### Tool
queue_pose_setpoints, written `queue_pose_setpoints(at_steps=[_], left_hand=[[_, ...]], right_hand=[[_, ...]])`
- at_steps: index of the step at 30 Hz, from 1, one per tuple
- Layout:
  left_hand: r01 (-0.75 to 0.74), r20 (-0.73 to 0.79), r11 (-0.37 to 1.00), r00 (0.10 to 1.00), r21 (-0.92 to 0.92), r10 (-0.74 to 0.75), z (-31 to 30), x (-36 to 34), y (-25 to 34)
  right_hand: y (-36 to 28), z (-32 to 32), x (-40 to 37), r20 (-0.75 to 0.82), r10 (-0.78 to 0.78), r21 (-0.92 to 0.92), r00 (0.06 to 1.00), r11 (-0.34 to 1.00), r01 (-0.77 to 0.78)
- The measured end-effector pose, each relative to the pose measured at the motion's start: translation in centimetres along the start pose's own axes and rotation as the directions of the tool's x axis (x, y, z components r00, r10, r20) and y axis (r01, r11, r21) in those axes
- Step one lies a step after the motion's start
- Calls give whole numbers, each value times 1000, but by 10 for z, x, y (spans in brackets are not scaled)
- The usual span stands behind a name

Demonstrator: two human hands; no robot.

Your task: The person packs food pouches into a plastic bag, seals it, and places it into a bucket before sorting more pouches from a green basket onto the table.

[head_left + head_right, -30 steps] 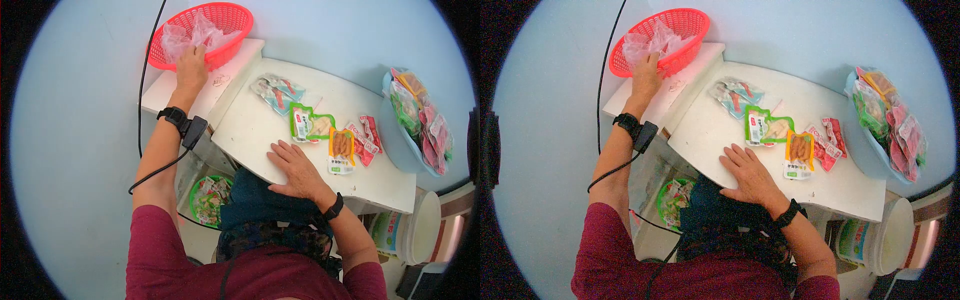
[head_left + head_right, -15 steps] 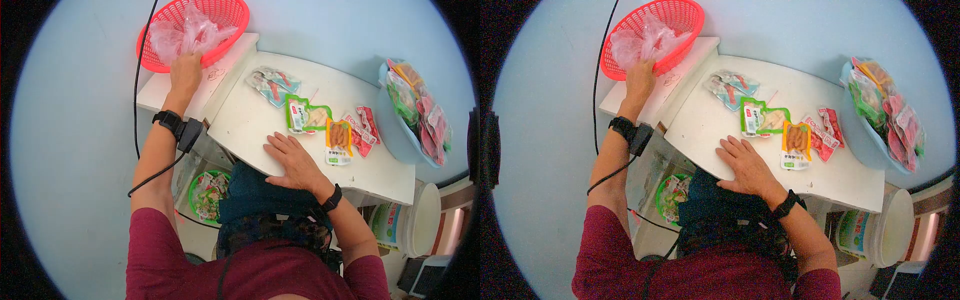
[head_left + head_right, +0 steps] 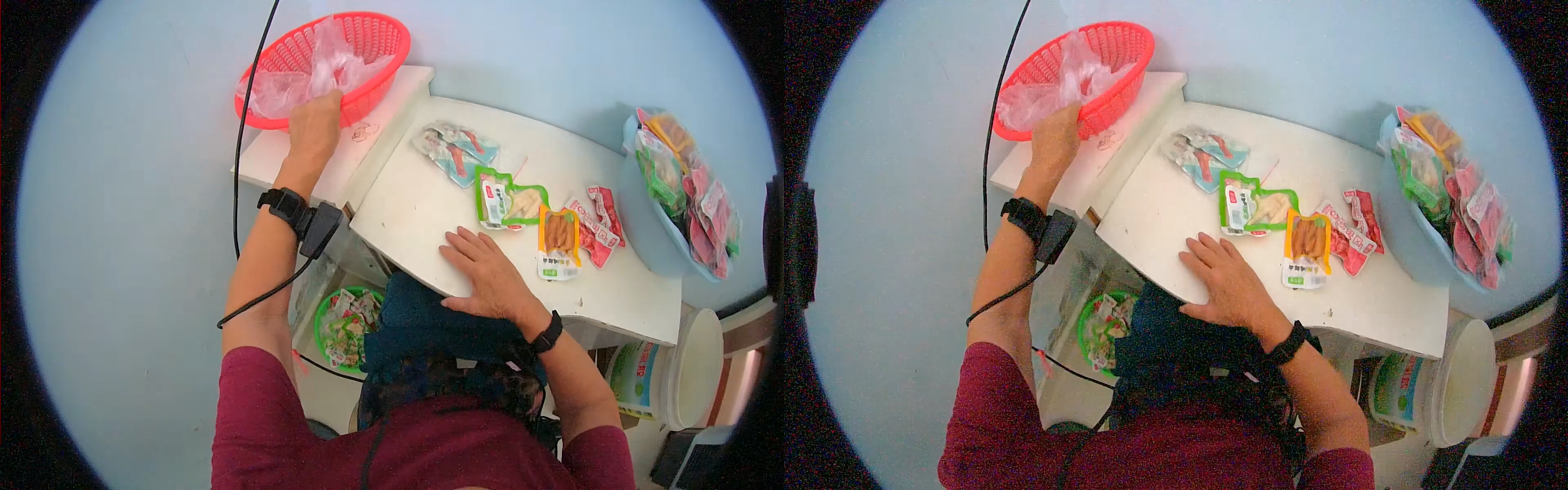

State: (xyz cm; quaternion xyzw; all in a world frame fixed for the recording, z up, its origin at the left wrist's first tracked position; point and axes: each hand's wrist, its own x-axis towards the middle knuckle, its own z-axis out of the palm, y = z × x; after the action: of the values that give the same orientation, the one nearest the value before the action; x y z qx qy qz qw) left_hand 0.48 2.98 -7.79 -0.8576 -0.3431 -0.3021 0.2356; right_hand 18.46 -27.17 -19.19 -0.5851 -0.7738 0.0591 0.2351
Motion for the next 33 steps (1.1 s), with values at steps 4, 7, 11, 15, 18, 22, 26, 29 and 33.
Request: queue_pose_setpoints(at_steps=[4,7,11,15,18,22,26,29,33], left_hand=[[-4,17,999,1000,36,3,-3,17,-2],[31,72,999,997,19,-32,-6,22,2],[29,69,1000,997,-5,-28,-4,21,3],[-66,-67,998,996,-17,65,2,14,-4],[-55,-110,998,993,-20,53,4,12,-2],[-25,-114,996,993,-90,15,-2,3,4],[-2,-100,992,995,-123,-10,-2,-5,8],[-42,-138,997,990,-60,33,0,-11,10],[-38,-139,999,990,-26,34,3,-15,10]], right_hand=[[2,1,0,-23,-16,9,1000,1000,16],[0,0,0,-20,-17,3,1000,1000,17],[1,-1,0,-17,-17,7,1000,1000,17],[-1,-2,2,-2,-18,-5,1000,1000,18],[-2,-1,2,-2,-14,-12,1000,1000,14],[-3,-3,2,11,-13,-22,1000,1000,13],[-5,-1,3,4,-7,-26,1000,1000,7],[-5,0,3,3,-5,-31,1000,1000,5],[-5,1,3,8,6,-32,1000,999,-5]])
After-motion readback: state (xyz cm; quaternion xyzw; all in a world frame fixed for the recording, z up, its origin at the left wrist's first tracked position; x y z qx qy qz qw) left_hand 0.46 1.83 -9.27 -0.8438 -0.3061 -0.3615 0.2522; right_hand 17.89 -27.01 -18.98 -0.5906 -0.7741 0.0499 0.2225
